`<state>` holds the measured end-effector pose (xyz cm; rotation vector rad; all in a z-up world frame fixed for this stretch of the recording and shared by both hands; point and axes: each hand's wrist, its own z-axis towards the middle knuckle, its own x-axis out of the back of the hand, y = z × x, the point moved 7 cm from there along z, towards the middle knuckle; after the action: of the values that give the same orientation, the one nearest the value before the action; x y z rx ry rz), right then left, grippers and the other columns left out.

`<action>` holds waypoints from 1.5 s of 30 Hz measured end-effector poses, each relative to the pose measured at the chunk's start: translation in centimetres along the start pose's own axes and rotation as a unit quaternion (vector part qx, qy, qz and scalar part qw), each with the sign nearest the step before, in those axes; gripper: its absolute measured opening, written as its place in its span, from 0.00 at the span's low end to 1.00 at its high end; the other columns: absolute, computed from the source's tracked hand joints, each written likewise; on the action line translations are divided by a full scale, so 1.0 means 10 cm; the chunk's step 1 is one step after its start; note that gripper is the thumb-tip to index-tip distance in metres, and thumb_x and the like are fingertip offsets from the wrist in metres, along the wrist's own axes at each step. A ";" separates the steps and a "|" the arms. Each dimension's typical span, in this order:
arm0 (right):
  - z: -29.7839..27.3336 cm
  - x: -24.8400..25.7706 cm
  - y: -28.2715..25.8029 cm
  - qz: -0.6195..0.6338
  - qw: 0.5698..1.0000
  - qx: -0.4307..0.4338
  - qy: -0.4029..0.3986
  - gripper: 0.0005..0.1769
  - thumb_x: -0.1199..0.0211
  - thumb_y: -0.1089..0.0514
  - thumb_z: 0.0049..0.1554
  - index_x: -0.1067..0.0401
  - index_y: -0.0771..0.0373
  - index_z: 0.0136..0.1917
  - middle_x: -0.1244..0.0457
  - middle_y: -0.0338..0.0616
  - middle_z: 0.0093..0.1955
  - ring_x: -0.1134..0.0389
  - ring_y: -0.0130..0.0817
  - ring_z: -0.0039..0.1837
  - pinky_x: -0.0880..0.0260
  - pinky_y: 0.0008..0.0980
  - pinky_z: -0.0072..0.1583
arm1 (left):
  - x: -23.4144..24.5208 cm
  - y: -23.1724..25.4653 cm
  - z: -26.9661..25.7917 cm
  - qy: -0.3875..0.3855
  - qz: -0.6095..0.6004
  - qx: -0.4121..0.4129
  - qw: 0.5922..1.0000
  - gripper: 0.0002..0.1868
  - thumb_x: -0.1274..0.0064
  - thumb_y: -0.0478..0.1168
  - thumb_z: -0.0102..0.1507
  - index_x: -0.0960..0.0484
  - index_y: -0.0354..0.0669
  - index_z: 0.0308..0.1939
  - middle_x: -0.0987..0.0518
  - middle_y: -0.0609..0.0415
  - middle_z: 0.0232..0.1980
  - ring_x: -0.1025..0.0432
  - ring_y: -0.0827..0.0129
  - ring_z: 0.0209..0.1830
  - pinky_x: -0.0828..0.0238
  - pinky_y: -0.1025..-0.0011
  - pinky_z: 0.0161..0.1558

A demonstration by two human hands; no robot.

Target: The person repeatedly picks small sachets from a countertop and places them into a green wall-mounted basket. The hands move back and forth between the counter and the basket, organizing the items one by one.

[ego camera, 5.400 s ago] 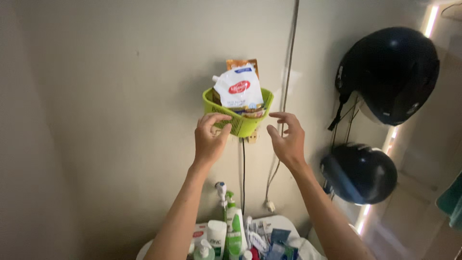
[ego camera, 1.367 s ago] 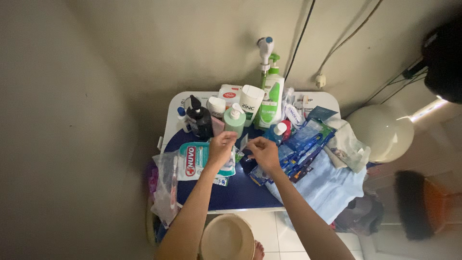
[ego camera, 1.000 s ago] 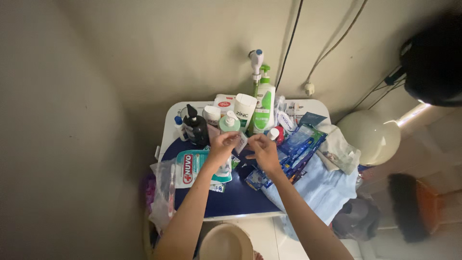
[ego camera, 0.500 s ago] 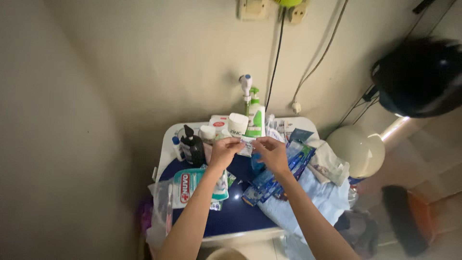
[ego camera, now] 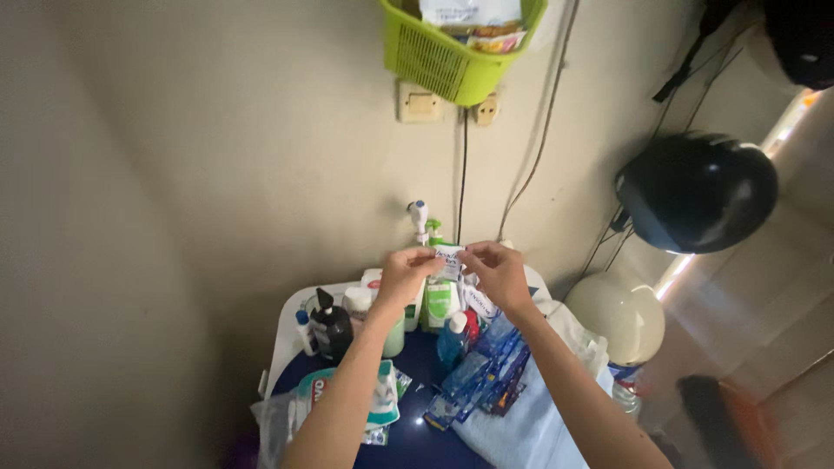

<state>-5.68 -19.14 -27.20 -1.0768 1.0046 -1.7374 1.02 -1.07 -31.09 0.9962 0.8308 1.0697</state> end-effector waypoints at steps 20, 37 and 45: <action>0.57 0.72 -1.86 -0.055 0.973 0.212 0.066 0.12 0.31 0.54 0.57 0.20 0.67 0.47 0.28 0.41 0.38 0.33 0.23 0.36 0.31 0.25 0.40 | -0.35 2.29 0.64 -0.010 0.160 -0.263 0.951 0.10 0.38 0.40 0.61 0.14 0.35 0.38 0.16 0.55 0.31 0.25 0.75 0.32 0.27 0.73 0.37; 0.99 0.69 -3.45 -0.203 0.914 0.340 0.088 0.10 0.30 0.56 0.54 0.20 0.64 0.47 0.27 0.41 0.43 0.25 0.28 0.42 0.25 0.31 0.41 | -0.02 3.73 1.26 0.059 0.246 -0.351 0.902 0.06 0.38 0.35 0.60 0.12 0.36 0.39 0.15 0.55 0.35 0.25 0.75 0.33 0.27 0.74 0.38; 1.20 0.35 -3.81 -0.229 0.867 0.430 0.110 0.08 0.29 0.57 0.53 0.19 0.60 0.46 0.26 0.40 0.44 0.24 0.34 0.44 0.25 0.34 0.47 | 0.29 4.03 1.59 0.090 0.250 -0.372 0.890 0.07 0.40 0.30 0.58 0.12 0.37 0.39 0.15 0.57 0.34 0.26 0.76 0.30 0.28 0.74 0.36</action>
<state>-4.48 -12.20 12.27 -0.5393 -0.0078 -2.3769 3.91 4.36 11.85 0.4489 0.2326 1.7685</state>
